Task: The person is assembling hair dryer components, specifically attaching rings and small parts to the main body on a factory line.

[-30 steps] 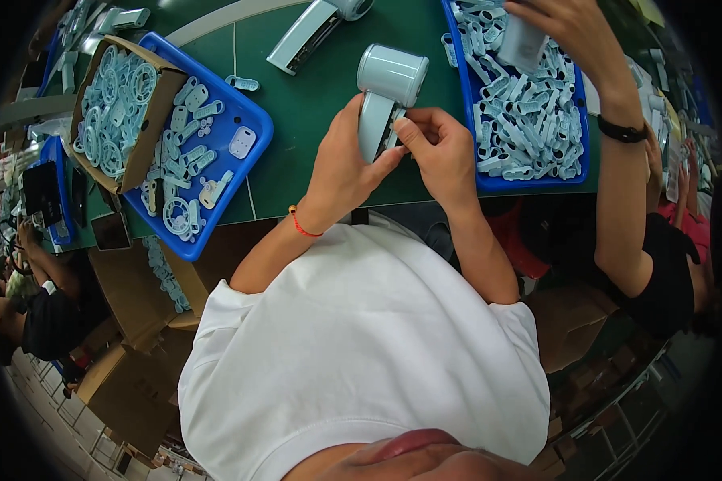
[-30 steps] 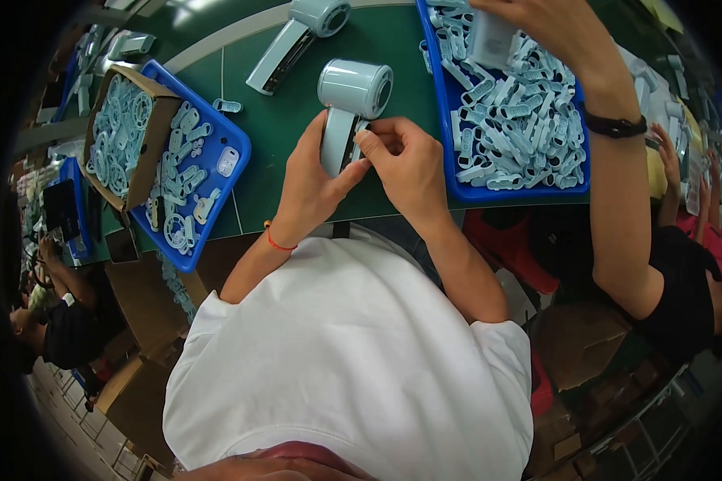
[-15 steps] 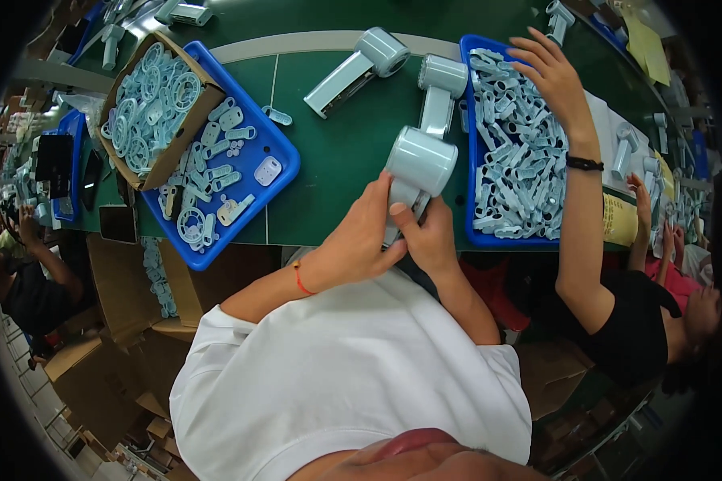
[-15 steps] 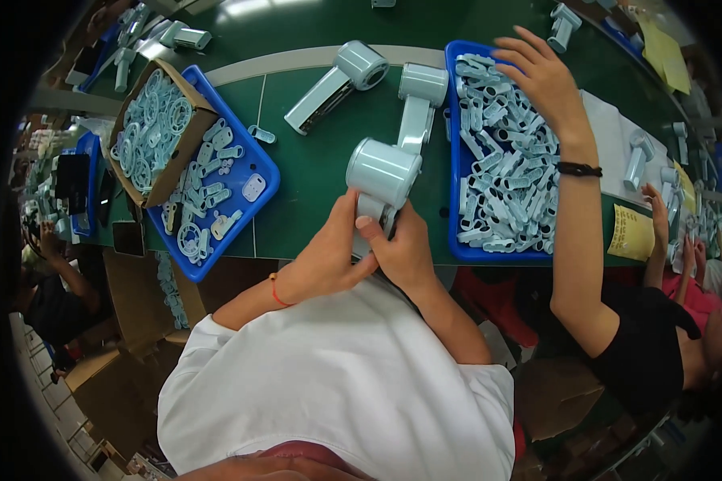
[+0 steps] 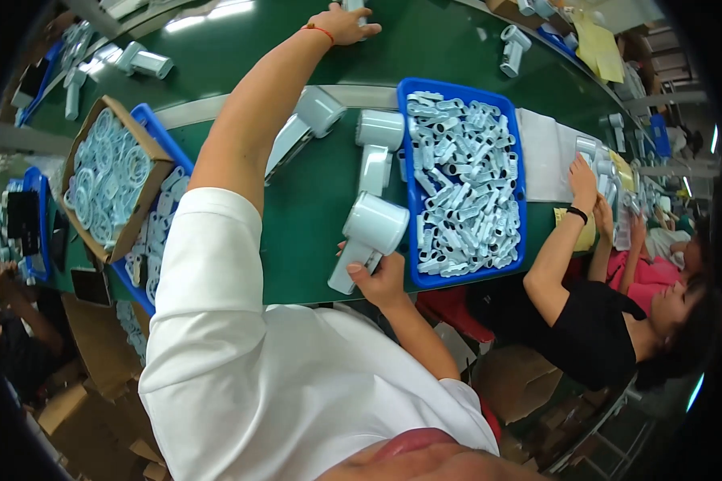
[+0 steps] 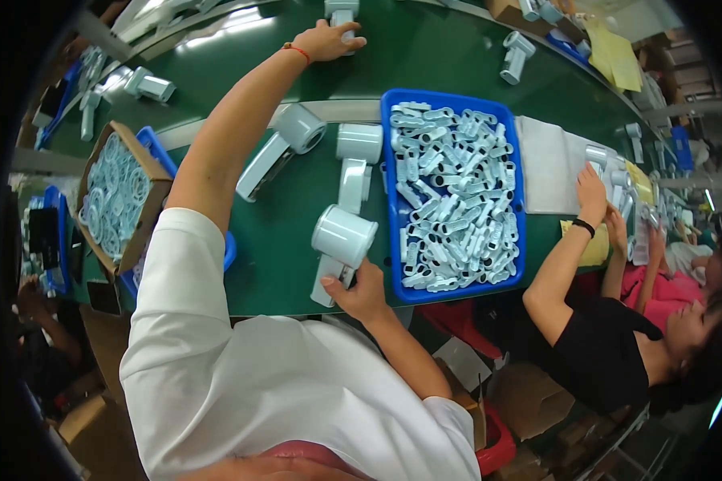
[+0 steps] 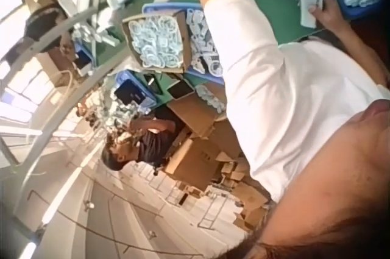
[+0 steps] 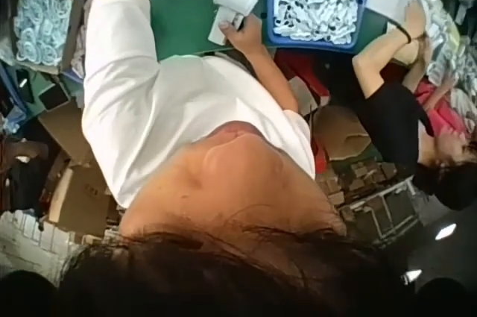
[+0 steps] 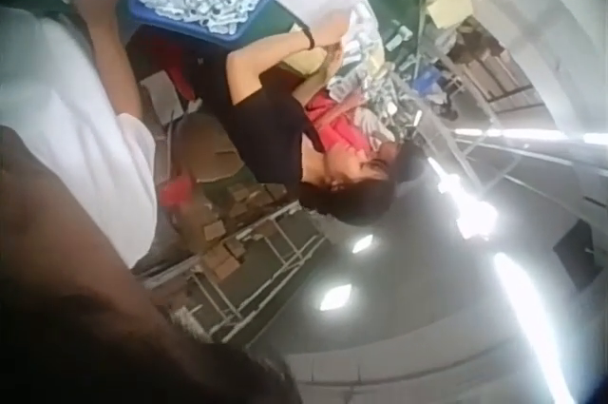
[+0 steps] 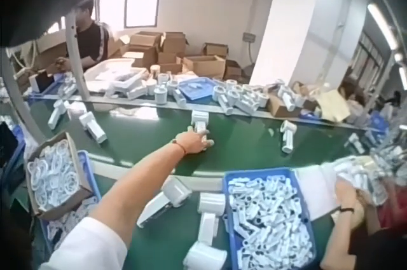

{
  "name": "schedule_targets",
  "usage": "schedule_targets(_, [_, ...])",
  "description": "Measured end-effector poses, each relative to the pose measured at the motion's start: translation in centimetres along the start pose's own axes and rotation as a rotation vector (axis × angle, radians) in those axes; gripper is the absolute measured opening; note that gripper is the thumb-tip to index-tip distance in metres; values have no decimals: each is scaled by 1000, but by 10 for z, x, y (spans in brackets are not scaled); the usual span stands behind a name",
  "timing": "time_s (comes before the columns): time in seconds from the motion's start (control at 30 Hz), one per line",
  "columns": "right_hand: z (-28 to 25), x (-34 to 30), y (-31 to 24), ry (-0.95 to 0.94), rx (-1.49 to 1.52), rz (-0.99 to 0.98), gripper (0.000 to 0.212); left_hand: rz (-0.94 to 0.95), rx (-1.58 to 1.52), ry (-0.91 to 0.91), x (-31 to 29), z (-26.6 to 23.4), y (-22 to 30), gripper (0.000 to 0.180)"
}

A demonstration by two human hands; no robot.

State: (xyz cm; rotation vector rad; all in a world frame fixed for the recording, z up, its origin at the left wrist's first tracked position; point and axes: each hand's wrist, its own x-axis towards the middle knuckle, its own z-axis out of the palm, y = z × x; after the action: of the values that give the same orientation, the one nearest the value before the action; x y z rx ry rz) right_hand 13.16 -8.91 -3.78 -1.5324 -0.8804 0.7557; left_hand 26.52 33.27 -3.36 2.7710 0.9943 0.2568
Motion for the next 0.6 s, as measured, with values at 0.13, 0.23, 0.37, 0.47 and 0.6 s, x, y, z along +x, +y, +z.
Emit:
schedule_targets(0.13, [0,5,-12,32,-67,-4,49,60,34,-63,32,17,-17,43])
schedule_targets(0.23, [-3,0,-14,60,-67,60,52,112,-164,86,3,-25,-2,38])
schedule_targets(0.37, [-12,10,-21,60,-68,37,59,100,-97,-94,-103,-105,-5,38])
schedule_targets(0.47, [-9,14,-19,24,-25,-119,61,38,121,-158,-157,-96,-50,36])
schedule_targets(0.6, [-8,8,-18,-30,27,-126,62,32,56,-204,-222,-95,-45,48])
